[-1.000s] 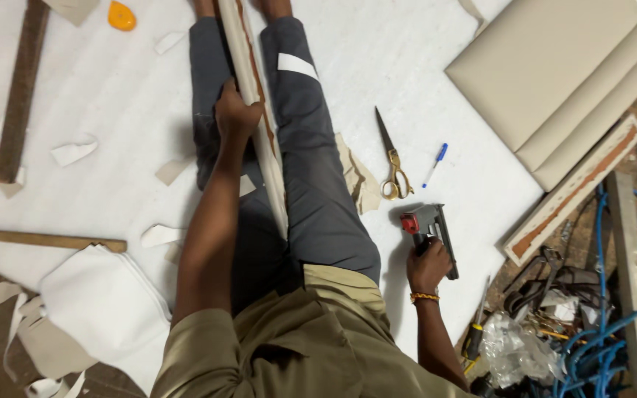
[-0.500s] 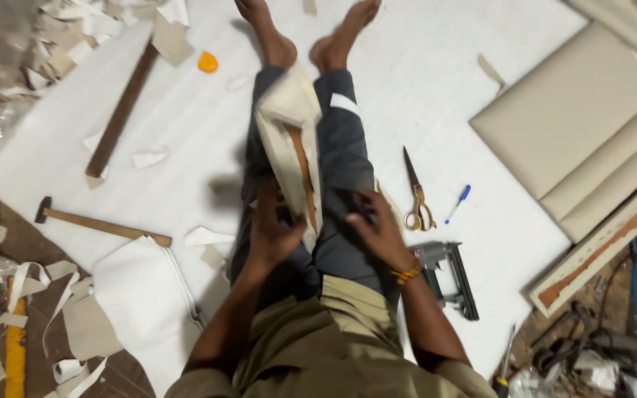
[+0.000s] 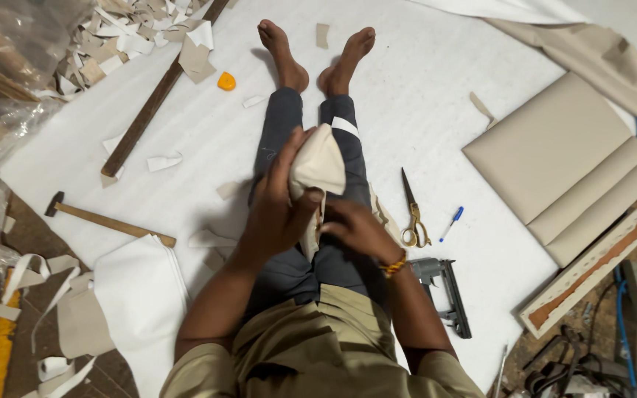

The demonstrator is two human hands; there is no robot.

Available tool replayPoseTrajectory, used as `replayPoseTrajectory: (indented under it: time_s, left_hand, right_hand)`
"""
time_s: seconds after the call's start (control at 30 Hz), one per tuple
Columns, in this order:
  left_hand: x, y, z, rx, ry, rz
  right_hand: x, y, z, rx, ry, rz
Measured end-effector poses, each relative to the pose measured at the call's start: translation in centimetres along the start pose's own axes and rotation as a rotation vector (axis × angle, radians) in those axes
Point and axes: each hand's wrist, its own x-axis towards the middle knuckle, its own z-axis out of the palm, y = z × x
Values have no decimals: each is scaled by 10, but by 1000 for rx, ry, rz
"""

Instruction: The person sits on the floor of an upholstery workshop, folds and shapes pieces of fabric, then lays a long wooden frame strip on their lap, trims the fabric with scissors, and uses a pneumatic nail gun to fasten the fabric onto the frame. They then mark the frame with a pen and set it aside.

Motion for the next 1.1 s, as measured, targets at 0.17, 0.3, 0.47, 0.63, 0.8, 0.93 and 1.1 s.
replayPoseTrajectory:
  time_s: [0.17,0.3,0.47,0.63,0.8,0.93,1.1]
  left_hand:
    - [10,23,5,78,43,62]
    - [18,34,14,72,90,118]
    - [26,50,26,185,115,166]
    - [26,56,35,264,118,208]
    - [24,57,41,303,132,223]
    - [28,59,44,315,181,195]
    - [33,58,46,303,200,148]
  right_hand:
    - [-11,-87,-93,19,436,-310]
    - [7,-164,-135,-337,317,-651]
    - [26,-214,-169,-780,109,-743]
    - [32,-215,-184,-937,181,-832]
    - [41,-203,-191,-968,180,-922]
    - [46,-207,-192,-1004,182,-956]
    - [41,-241,-188,-1146,51,-770]
